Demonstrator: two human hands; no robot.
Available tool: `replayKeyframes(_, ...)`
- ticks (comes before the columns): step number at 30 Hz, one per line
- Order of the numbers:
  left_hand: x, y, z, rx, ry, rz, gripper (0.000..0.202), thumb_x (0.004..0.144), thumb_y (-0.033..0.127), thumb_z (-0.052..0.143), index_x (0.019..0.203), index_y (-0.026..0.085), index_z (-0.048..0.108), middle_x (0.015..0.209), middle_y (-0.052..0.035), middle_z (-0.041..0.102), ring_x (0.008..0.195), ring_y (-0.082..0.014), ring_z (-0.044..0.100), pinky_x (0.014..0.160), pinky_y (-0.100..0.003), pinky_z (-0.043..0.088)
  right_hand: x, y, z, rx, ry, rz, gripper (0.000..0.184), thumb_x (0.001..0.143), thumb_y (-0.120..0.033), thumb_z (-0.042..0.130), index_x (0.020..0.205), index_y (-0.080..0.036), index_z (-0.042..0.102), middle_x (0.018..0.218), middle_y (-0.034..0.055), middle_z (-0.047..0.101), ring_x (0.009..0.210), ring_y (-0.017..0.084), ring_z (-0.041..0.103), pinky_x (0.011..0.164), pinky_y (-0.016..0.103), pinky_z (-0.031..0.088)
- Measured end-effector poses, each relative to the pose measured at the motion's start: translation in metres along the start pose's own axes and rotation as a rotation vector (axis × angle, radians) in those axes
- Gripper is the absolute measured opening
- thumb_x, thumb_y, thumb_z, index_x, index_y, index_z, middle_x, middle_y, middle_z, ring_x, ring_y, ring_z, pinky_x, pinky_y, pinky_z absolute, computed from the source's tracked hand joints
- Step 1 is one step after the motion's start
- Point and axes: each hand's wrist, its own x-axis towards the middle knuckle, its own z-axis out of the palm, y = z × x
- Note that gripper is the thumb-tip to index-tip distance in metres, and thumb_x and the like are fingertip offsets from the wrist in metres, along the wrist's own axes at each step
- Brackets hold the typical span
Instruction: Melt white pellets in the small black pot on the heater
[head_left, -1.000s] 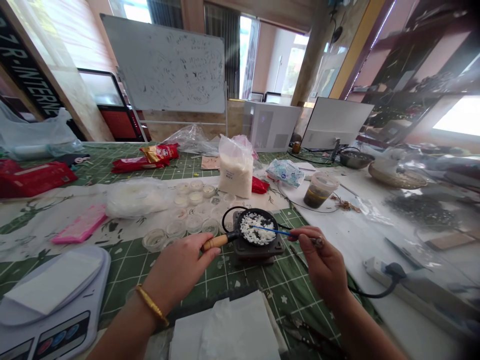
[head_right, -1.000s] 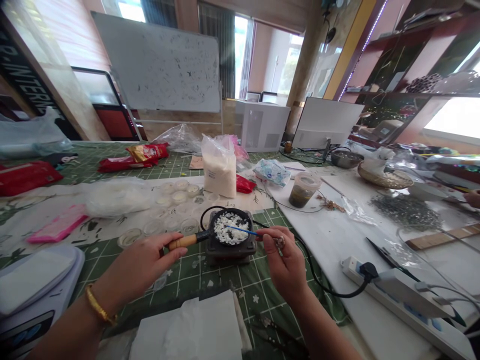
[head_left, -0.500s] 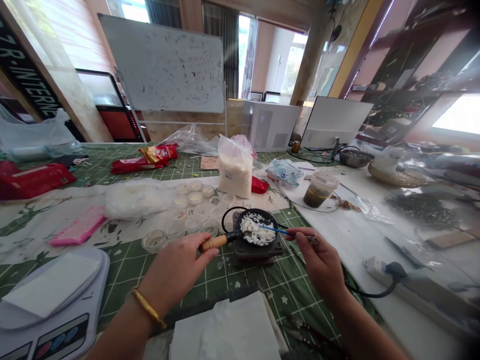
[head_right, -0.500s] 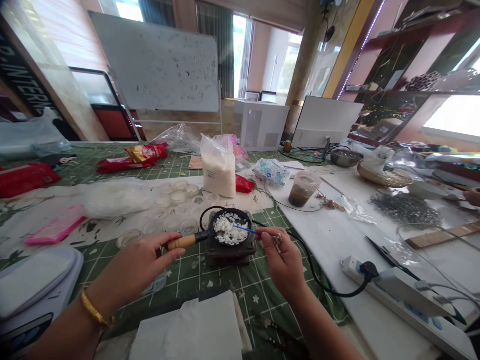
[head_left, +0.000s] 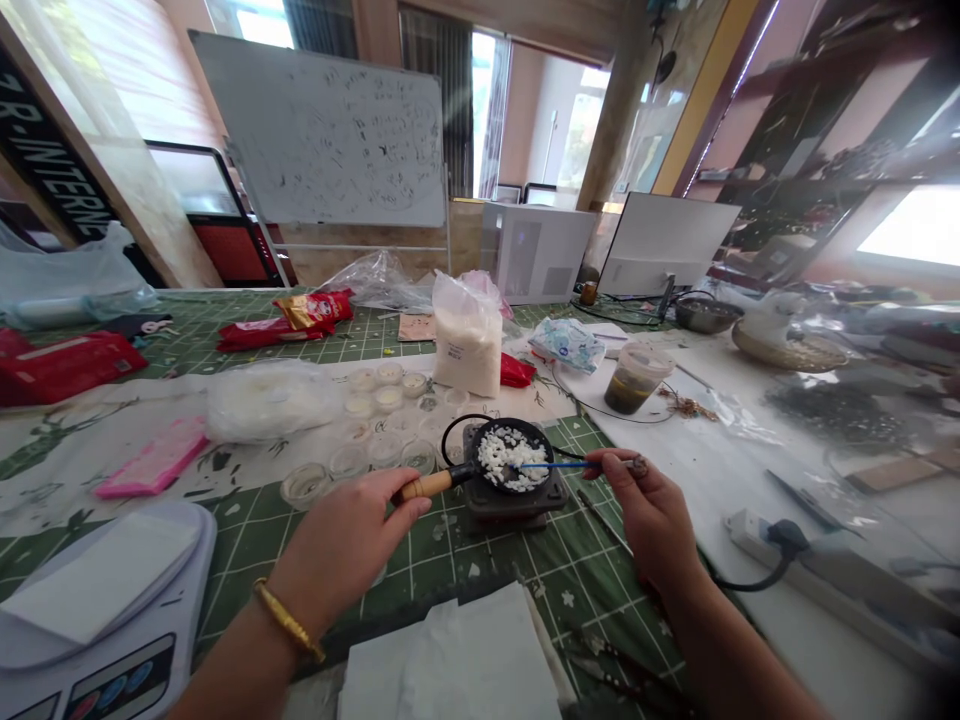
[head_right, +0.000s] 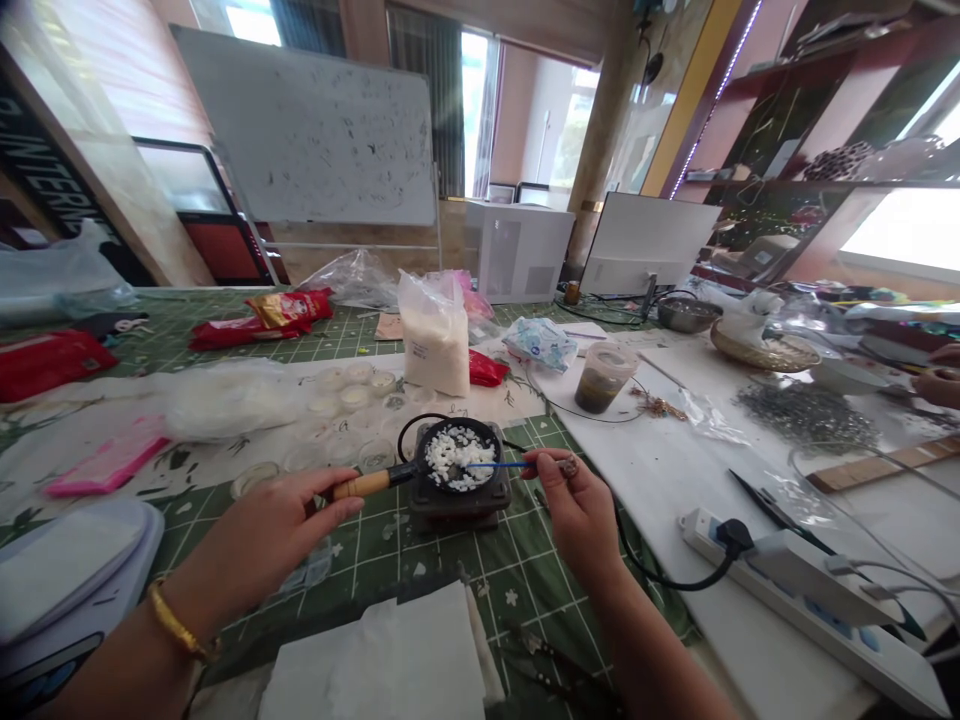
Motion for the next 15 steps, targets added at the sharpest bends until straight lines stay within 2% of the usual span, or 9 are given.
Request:
replayKeyframes(3,0.001,-0.001,0.002,0.003,0.007,-0.007,0.034,0.088,0.042,0.043,0.105,0.024,0.065,0.093,-0.0018,0.071,0.082,-0.0224,0.064,0.068,-0.030,0.042,0.000,-0.003,-0.004,0.004,0.066,-0.029,0.022,0.087,-0.039,0.055,0.088,-0.021,0.068,0.073,0.0008,0.067,0.073,0.015,0.061,0.073,0.027,0.047)
replayKeyframes(7,0.001,-0.001,0.003,0.004,0.016,-0.021,0.035,0.086,0.043,0.046,0.109,0.023,0.064,0.102,-0.0033,0.070,0.089,-0.0235,0.063,0.073,-0.031,0.043,0.005,-0.006,-0.005,-0.038,-0.025,-0.029,0.025,0.086,-0.041,0.055,0.083,-0.020,0.067,0.069,0.0011,0.064,0.071,0.016,0.059,0.071,0.028,0.046)
replayKeyframes(12,0.000,0.002,0.001,-0.012,0.001,0.004,0.036,0.088,0.040,0.044,0.111,0.023,0.064,0.105,-0.0024,0.070,0.091,-0.0225,0.063,0.074,-0.030,0.044,0.014,-0.010,-0.007,-0.068,0.047,-0.001,0.026,0.085,-0.043,0.054,0.082,-0.020,0.066,0.068,0.0008,0.063,0.071,0.016,0.058,0.073,0.029,0.044)
replayKeyframes(15,0.001,0.003,0.001,0.009,0.007,0.000,0.036,0.087,0.041,0.045,0.111,0.023,0.065,0.101,-0.0023,0.071,0.088,-0.0229,0.064,0.072,-0.030,0.045,0.023,-0.016,-0.011,-0.097,-0.022,0.013,0.028,0.085,-0.045,0.053,0.082,-0.020,0.065,0.066,0.0003,0.063,0.068,0.016,0.058,0.069,0.028,0.044)
